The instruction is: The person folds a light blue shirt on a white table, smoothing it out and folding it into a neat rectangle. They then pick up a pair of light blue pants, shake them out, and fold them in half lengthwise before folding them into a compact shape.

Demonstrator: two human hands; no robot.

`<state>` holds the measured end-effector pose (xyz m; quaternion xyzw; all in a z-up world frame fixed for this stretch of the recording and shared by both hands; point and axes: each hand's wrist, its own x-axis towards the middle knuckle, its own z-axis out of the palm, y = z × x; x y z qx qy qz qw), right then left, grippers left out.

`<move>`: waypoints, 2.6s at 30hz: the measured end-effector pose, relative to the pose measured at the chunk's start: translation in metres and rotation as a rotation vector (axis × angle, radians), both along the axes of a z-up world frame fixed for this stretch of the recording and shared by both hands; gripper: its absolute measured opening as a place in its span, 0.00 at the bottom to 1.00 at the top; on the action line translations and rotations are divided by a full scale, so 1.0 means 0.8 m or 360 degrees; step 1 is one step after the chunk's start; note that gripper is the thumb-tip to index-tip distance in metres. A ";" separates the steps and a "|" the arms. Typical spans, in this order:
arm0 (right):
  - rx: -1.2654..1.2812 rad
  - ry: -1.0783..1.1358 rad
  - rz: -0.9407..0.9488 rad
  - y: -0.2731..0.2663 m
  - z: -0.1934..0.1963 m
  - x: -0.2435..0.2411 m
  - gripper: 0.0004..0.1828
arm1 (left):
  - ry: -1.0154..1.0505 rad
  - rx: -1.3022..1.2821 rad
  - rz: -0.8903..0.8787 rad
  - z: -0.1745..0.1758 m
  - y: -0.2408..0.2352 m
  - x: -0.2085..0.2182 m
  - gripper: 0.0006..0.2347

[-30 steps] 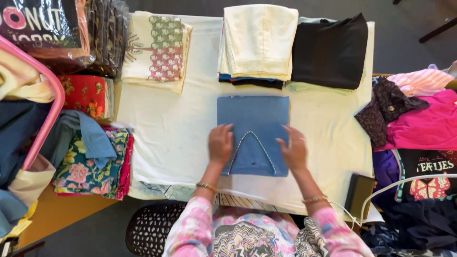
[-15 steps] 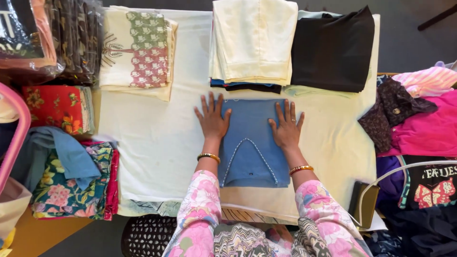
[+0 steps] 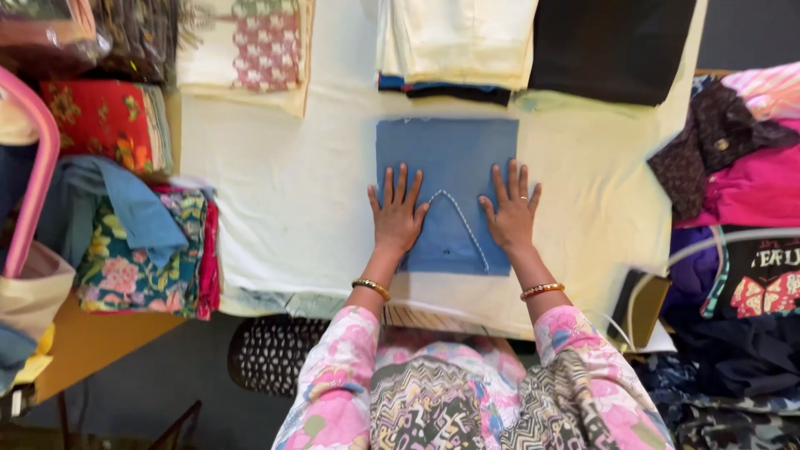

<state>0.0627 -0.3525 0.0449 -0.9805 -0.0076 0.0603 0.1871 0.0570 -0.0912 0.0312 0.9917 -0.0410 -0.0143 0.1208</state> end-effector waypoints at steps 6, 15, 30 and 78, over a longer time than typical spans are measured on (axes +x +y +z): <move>-0.0080 -0.0055 -0.0001 -0.046 -0.002 -0.054 0.38 | 0.0068 0.0013 0.0116 -0.007 0.065 -0.070 0.32; 0.0587 -0.0252 0.0016 -0.040 0.042 -0.124 0.31 | -0.0003 -0.0230 0.0287 -0.012 0.054 -0.129 0.24; 0.0271 -0.0276 0.0514 -0.047 0.063 -0.151 0.23 | 0.0204 -0.0271 -0.0370 0.043 0.060 -0.154 0.29; 0.1704 0.0539 -0.0907 -0.025 -0.002 -0.068 0.31 | 0.0624 -0.1483 0.0934 0.008 0.040 -0.042 0.23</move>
